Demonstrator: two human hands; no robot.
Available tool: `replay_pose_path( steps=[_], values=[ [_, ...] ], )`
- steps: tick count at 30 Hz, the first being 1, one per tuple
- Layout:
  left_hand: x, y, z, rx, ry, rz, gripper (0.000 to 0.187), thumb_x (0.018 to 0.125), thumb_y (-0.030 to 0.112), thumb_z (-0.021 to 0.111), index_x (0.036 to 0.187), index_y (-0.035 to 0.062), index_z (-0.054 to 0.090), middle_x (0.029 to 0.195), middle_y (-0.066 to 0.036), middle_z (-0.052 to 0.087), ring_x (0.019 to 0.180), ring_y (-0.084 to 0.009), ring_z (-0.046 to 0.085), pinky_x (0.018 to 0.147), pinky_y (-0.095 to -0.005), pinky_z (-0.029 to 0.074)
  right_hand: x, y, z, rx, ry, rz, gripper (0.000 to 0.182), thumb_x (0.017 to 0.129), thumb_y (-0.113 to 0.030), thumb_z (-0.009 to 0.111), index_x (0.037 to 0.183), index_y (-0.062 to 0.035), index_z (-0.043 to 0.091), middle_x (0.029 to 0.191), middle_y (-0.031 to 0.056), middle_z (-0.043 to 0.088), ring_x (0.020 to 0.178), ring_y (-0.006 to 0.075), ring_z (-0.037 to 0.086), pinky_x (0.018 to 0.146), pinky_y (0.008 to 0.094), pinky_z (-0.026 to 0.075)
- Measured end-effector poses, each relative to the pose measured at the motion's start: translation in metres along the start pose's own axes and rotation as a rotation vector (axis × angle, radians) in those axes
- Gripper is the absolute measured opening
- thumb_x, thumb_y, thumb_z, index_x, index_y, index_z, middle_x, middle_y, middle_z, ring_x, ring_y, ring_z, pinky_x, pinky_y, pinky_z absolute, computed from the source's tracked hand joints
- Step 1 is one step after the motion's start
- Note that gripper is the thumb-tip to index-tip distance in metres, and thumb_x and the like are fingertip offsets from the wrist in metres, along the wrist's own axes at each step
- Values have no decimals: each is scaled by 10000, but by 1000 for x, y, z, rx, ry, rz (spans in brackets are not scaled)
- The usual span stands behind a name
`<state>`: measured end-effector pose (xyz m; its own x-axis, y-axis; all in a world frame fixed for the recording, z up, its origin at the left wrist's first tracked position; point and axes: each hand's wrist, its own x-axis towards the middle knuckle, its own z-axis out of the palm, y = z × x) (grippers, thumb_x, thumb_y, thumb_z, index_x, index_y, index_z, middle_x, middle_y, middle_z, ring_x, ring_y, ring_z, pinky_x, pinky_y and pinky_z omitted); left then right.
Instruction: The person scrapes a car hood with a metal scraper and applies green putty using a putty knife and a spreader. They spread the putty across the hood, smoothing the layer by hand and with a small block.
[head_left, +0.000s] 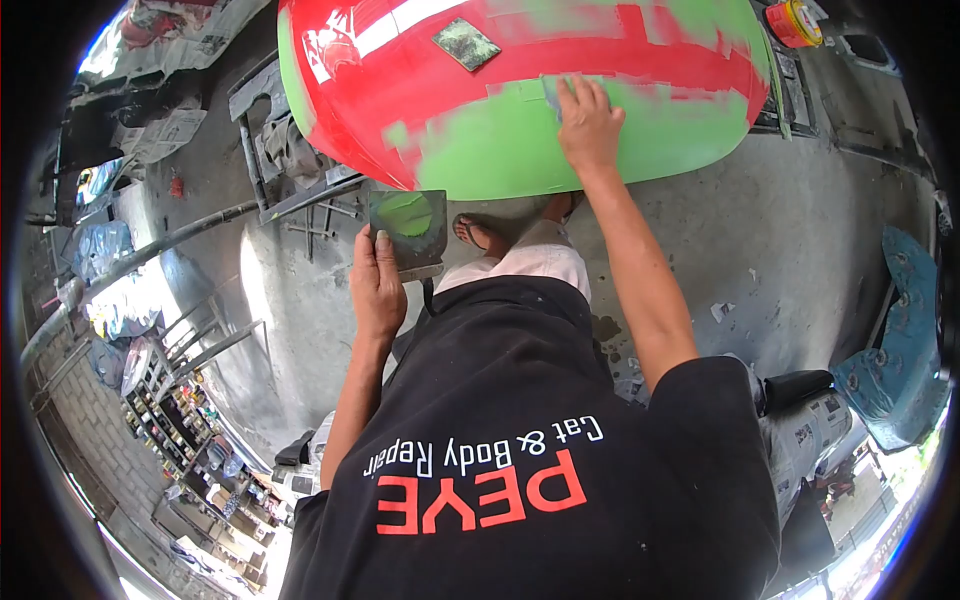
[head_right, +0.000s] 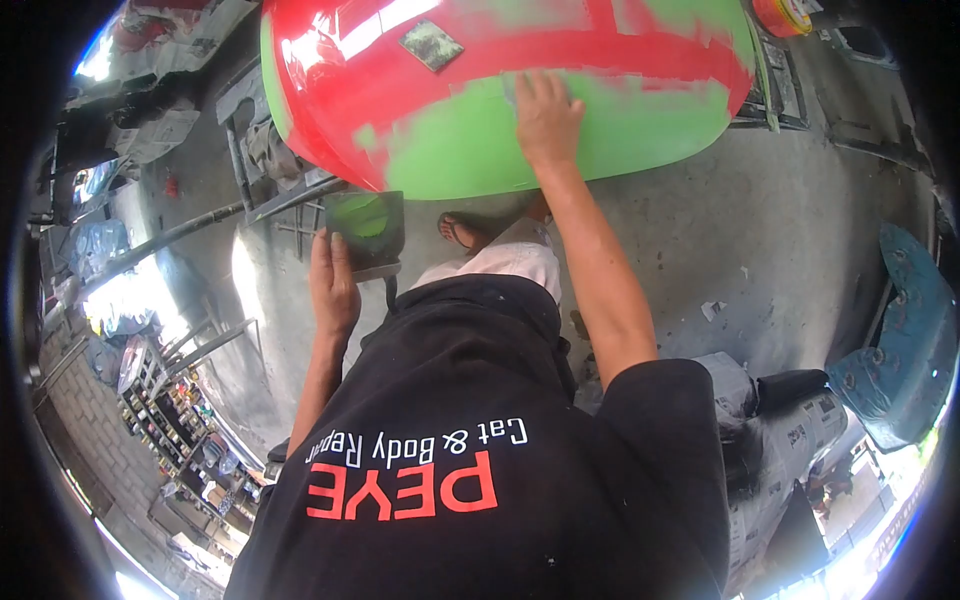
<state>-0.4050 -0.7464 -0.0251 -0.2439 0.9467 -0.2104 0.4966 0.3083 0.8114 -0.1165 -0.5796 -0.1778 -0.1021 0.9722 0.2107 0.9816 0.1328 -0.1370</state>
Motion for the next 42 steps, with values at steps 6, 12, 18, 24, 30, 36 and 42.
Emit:
replay_pose_path(
  steps=[6, 12, 18, 24, 30, 36, 42],
  values=[
    [6, 0, 5, 4, -30, 24, 331, 1108, 233, 436, 1307, -6, 550, 1061, -126, 678, 947, -176, 617, 849, -317, 492, -11, 28, 21, -37, 22, -28, 469, 893, -74, 563, 1342, -187, 639, 1408, 3, 600, 1316, 218, 535, 867, 495, 448],
    [6, 1, 11, -40, -28, 37, 310, 1106, 222, 445, 1275, -14, 554, 978, -90, 673, 878, -132, 580, 799, -290, 481, 1, 55, 5, -30, -2, 9, 525, 871, -40, 579, 1372, -197, 609, 1431, -16, 582, 1349, 197, 504, 856, 489, 443],
    [14, 5, 14, -243, -101, -12, 314, 1103, 228, 472, 1294, -12, 544, 1122, -62, 649, 1001, -108, 554, 892, -270, 461, -16, 74, 20, -25, 5, 8, 504, 848, -20, 585, 1321, -184, 648, 1426, -5, 581, 1340, 199, 503, 866, 479, 424],
    [18, 13, 18, -571, -190, -170, 365, 1095, 240, 501, 1354, -17, 512, 1231, -56, 616, 1117, -100, 535, 986, -270, 433, -33, 28, -75, 197, -1, 33, 508, 853, -108, 626, 1360, -139, 626, 1380, 75, 606, 1324, 275, 517, 932, 524, 439],
    [22, 45, 13, -683, -332, -141, 365, 1094, 216, 493, 1372, -22, 502, 1254, -61, 604, 1140, -107, 537, 1011, -273, 426, -38, -57, -173, 1658, -413, 56, 527, 829, -50, 511, 1338, -1, 642, 1362, 166, 641, 1266, 265, 592, 1107, 369, 414],
    [14, 47, -5, -676, -250, 3, 346, 1102, 210, 469, 1351, -27, 504, 1206, -60, 607, 1098, -102, 547, 981, -270, 445, -35, -81, -173, 1598, -473, -88, 535, 795, -29, 442, 1275, 36, 669, 1320, 183, 667, 1239, 274, 610, 1083, 373, 441],
    [17, 23, -32, -881, -148, 48, 324, 1098, 196, 482, 1357, 3, 499, 1263, -44, 598, 1158, -100, 530, 1029, -265, 407, -27, -78, -177, 1157, -321, -136, 428, 873, -21, 462, 1229, 26, 695, 1273, 161, 688, 1139, 268, 656, 1008, 390, 501]
  ],
)
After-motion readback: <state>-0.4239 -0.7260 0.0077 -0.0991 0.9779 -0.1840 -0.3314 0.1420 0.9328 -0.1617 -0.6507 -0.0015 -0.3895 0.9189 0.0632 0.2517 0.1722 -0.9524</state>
